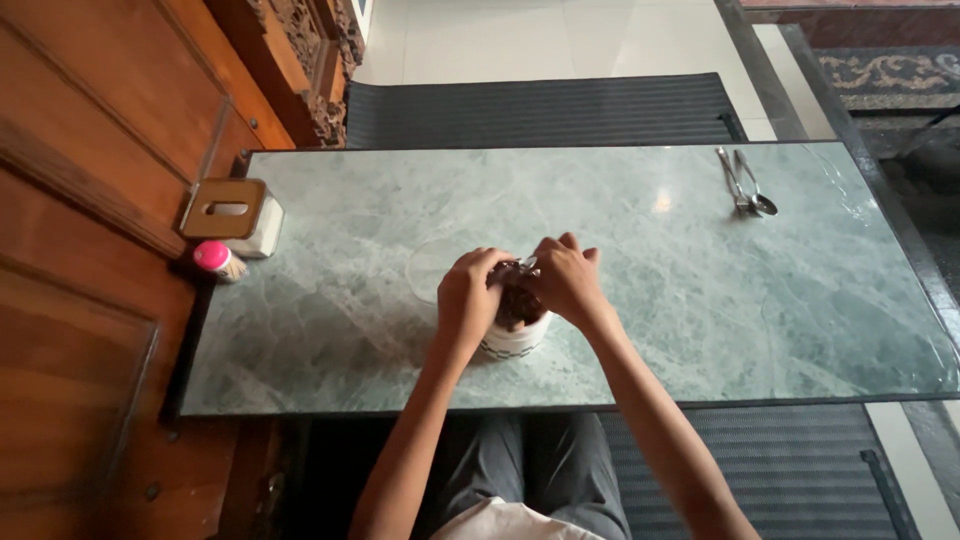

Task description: Collecting and organizing various pieces of cutlery from dining tables into a central container.

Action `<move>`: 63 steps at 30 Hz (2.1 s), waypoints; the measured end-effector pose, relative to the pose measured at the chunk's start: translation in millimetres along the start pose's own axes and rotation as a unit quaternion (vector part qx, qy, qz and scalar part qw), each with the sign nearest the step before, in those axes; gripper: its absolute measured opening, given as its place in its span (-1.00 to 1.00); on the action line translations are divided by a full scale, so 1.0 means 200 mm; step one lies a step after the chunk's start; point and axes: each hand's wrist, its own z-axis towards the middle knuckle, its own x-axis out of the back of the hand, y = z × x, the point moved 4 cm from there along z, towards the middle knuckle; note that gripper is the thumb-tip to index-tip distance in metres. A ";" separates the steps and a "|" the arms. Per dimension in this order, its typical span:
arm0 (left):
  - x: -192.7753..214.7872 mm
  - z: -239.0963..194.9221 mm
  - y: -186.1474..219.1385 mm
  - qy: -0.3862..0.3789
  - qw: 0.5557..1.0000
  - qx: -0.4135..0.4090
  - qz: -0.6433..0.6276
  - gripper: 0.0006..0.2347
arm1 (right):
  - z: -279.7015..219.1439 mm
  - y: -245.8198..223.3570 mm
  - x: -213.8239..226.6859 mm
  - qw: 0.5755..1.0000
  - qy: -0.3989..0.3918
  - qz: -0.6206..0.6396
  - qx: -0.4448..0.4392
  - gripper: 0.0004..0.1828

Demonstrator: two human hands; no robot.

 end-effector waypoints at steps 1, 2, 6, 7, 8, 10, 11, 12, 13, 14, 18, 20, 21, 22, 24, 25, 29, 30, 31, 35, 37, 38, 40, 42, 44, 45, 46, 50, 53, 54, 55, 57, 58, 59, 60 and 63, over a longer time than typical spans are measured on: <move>0.01 0.01 0.02 -0.001 1.000 0.000 0.001 -0.85 | 0.01 -0.01 0.01 1.000 0.000 0.001 0.000 -0.66; 0.02 0.02 0.03 -0.003 1.000 -0.006 0.028 -0.86 | 0.02 0.00 0.01 0.999 -0.036 -0.003 -0.035 -0.62; -0.01 0.02 0.05 -0.013 0.995 -0.031 0.097 -0.89 | 0.00 0.08 -0.02 0.991 -0.079 0.079 -0.066 -0.51; -0.02 0.01 0.04 -0.014 0.995 -0.032 0.097 -0.89 | 0.00 0.08 -0.02 0.991 -0.079 0.080 -0.067 -0.51; -0.03 0.01 0.03 -0.020 0.991 -0.041 0.123 -0.91 | 0.00 0.08 -0.01 0.990 -0.078 0.100 -0.062 -0.48; -0.07 0.00 0.01 -0.027 0.987 -0.053 0.147 -0.92 | -0.01 0.09 -0.02 0.988 -0.074 0.119 -0.061 -0.45; -0.10 -0.01 0.00 -0.045 0.982 -0.048 0.179 -0.91 | -0.02 0.09 -0.03 0.991 -0.077 0.094 -0.063 -0.48; -0.13 -0.01 -0.02 -0.061 0.974 -0.044 0.212 -0.90 | -0.03 0.10 -0.03 0.992 -0.079 0.069 -0.064 -0.50; -0.13 -0.01 -0.02 -0.064 0.975 -0.047 0.208 -0.90 | -0.03 0.10 -0.02 0.992 -0.078 0.068 -0.069 -0.50; -0.14 0.00 -0.03 -0.090 0.970 -0.033 0.226 -0.85 | -0.03 0.09 0.01 0.997 -0.039 0.061 -0.019 -0.46; -0.12 0.06 0.05 -0.176 0.966 -0.033 0.188 -0.55 | 0.00 0.22 0.14 0.982 0.046 0.179 0.042 -0.39; -0.11 0.07 0.09 -0.191 0.966 -0.047 0.167 -0.46 | 0.09 0.62 0.01 0.968 0.083 0.235 -0.021 -0.48; -0.09 0.07 0.11 -0.203 0.966 -0.051 0.154 -0.37 | 0.12 0.82 -0.06 0.945 0.114 0.296 -0.075 -0.57; -0.07 0.07 0.12 -0.207 0.965 -0.057 0.149 -0.37 | 0.13 1.13 -0.17 0.945 0.119 0.293 -0.081 -0.57; -0.02 0.07 0.14 -0.175 0.976 -0.036 0.127 -0.37 | 0.23 1.71 -0.29 0.923 0.273 0.147 -0.228 -0.65; 0.00 0.05 0.11 -0.178 0.975 -0.042 0.124 -0.37 | 0.22 1.90 -0.28 0.921 0.277 0.144 -0.232 -0.65; 0.04 -0.05 -0.14 -0.109 0.985 -0.111 0.076 -0.44 | 0.10 2.66 -0.35 0.841 0.380 -0.119 -0.367 -0.45; 0.03 -0.09 -0.23 -0.106 0.983 -0.135 0.069 -0.45 | 0.05 2.85 -0.40 0.794 0.445 -0.113 -0.399 -0.33; -0.06 -0.19 -0.55 -0.107 0.982 -0.138 0.067 -0.45 | 0.07 2.90 -0.39 0.792 0.447 -0.115 -0.401 -0.33; -0.36 -0.84 -1.77 -0.212 0.967 -0.134 0.051 -0.58 | 0.13 2.96 -0.37 0.673 0.397 0.280 -0.558 -0.32; -0.37 -0.96 -2.12 -0.241 0.960 -0.139 0.043 -0.65 | 0.16 2.97 -0.37 0.626 0.389 0.345 -0.581 -0.34; -0.37 -0.93 -2.16 -0.255 0.957 -0.132 0.037 -0.65 | 0.17 3.04 -0.40 0.609 0.391 0.368 -0.584 -0.48; -0.37 -0.87 -2.22 -0.273 0.953 -0.126 0.030 -0.64 | 0.19 3.08 -0.42 0.589 0.393 0.390 -0.588 -0.60; -0.39 -0.84 -2.26 -0.310 0.945 -0.104 0.013 -0.63 | 0.21 3.00 -0.36 0.573 0.397 0.410 -0.588 -0.77; -0.39 -0.84 -2.27 -0.331 0.939 -0.093 0.003 -0.62 | 0.20 2.91 -0.32 0.561 0.408 0.431 -0.577 -0.81; -0.38 -0.84 -2.28 -0.347 0.934 -0.080 -0.005 -0.61 | 0.20 2.86 -0.31 0.551 0.416 0.453 -0.563 -0.82; -0.37 -0.85 -2.27 -0.349 0.934 -0.079 -0.005 -0.61 | 0.18 2.84 -0.31 0.550 0.416 0.453 -0.565 -0.82; -0.23 -0.59 -1.47 -0.261 0.962 -0.069 0.053 -0.56 | 0.09 2.78 -0.31 0.683 0.441 0.283 -0.509 -0.96; 0.09 -0.43 -0.68 -0.103 0.984 -0.075 0.125 -0.55 | 0.04 2.70 -0.21 0.795 0.469 0.098 -0.373 -0.92; 0.14 -0.39 -0.52 -0.072 0.987 -0.064 0.129 -0.57 | 0.03 2.65 -0.16 0.825 0.472 0.008 -0.310 -0.89; 0.16 -0.38 -0.46 -0.066 0.987 -0.060 0.135 -0.57 | 0.02 2.51 -0.05 0.828 0.470 0.014 -0.304 -0.89; 0.22 -0.39 -0.34 -0.065 0.992 -0.029 0.106 -0.59 | 0.01 2.20 0.18 0.878 0.438 -0.032 -0.192 -0.92; 0.24 -0.40 -0.28 -0.059 0.992 -0.024 0.111 -0.59 | 0.00 2.06 0.28 0.881 0.435 -0.027 -0.185 -0.92; 0.27 -0.41 -0.23 -0.060 0.994 -0.019 0.094 -0.59 | 0.02 1.91 0.38 0.904 0.402 -0.045 -0.140 -0.94; 0.29 -0.41 -0.17 -0.061 0.995 -0.014 0.077 -0.59 | 0.03 1.76 0.48 0.923 0.369 -0.064 -0.094 -0.96; 0.38 -0.39 0.00 -0.036 0.998 -0.011 0.049 -0.62 | 0.03 1.25 0.75 0.946 0.323 -0.027 0.017 -0.96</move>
